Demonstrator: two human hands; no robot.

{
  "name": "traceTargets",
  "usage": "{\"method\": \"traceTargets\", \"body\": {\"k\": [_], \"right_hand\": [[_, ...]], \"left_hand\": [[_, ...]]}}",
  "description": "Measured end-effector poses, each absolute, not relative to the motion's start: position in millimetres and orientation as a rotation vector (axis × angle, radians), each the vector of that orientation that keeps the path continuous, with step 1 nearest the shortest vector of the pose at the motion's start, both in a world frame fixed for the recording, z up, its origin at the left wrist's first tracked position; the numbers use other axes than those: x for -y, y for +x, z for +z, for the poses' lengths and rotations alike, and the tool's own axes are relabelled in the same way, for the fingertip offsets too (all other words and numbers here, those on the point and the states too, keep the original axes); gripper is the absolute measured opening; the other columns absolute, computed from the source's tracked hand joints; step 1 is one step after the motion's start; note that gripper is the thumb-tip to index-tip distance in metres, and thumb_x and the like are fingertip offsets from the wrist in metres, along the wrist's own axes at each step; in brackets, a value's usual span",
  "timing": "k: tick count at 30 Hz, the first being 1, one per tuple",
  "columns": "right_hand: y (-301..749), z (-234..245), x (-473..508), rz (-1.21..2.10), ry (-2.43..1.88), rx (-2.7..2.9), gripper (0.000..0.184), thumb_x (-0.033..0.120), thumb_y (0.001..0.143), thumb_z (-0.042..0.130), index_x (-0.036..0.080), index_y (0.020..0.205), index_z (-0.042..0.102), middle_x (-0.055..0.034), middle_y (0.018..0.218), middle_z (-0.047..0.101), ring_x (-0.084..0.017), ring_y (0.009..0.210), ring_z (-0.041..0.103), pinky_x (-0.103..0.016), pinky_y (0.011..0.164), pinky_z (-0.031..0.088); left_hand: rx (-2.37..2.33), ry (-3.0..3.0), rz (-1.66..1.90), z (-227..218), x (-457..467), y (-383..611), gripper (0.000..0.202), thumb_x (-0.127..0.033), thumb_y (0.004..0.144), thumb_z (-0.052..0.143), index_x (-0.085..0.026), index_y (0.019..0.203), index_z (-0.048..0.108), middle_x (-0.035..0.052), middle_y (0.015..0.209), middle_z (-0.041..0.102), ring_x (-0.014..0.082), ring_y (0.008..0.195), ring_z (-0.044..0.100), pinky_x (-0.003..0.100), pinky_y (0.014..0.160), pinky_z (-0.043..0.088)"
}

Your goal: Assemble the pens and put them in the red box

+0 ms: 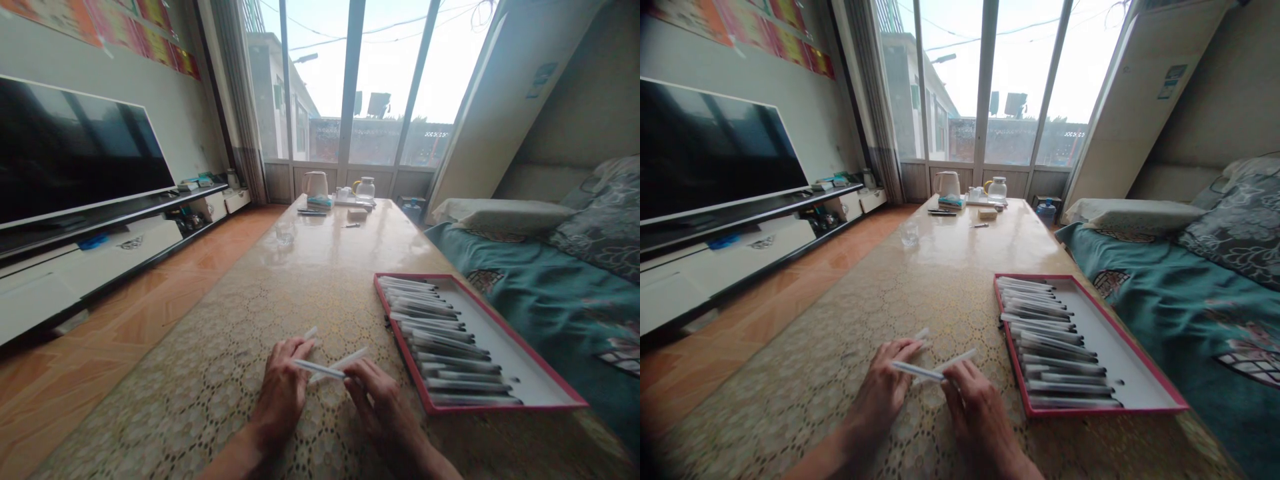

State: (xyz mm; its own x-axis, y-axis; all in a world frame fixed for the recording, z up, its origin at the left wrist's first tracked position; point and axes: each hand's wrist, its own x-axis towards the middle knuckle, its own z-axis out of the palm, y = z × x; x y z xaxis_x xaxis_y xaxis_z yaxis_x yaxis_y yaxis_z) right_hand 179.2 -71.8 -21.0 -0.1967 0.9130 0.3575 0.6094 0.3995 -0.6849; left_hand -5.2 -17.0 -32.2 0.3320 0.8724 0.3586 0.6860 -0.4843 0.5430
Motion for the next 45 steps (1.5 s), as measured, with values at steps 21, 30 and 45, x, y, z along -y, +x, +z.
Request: {"method": "traceTargets", "body": {"k": [21, 30, 45], "right_hand": [[204, -20, 69, 0.332, -1.511, 1.859, 0.020, 0.022, 0.092, 0.041, 0.027, 0.104, 0.056, -0.0003, 0.091, 0.060, -0.018, 0.086, 0.055, -0.030, 0.075, 0.040], [203, -18, 70, 0.273, -1.515, 1.940, 0.018, 0.023, 0.093, 0.041, 0.027, 0.101, 0.056, -0.0006, 0.089, 0.061, -0.018, 0.081, 0.056, -0.030, 0.072, 0.039], [210, -22, 65, 0.224, -1.421, 1.970, 0.021, 0.023, 0.093, 0.038, 0.026, 0.100, 0.058, -0.0023, 0.086, 0.062, -0.017, 0.079, 0.057, -0.027, 0.069, 0.043]], "left_hand": [[-1.207, 1.551, 0.985, -27, 14, -15, 0.013, -0.023, 0.080, 0.052, -0.018, 0.090, 0.059, 0.0013, 0.070, 0.060, 0.0161, 0.068, 0.056, 0.026, 0.064, 0.042], [-1.128, 1.260, 0.938, -14, 17, -15, 0.021, -0.032, 0.072, 0.065, -0.016, 0.085, 0.063, -0.0014, 0.063, 0.059, 0.0125, 0.060, 0.051, 0.022, 0.057, 0.038], [-1.031, 1.206, 0.893, -9, 17, -17, 0.018, -0.029, 0.070, 0.069, -0.014, 0.079, 0.066, -0.0025, 0.056, 0.056, 0.0093, 0.052, 0.045, 0.021, 0.051, 0.034]]}}
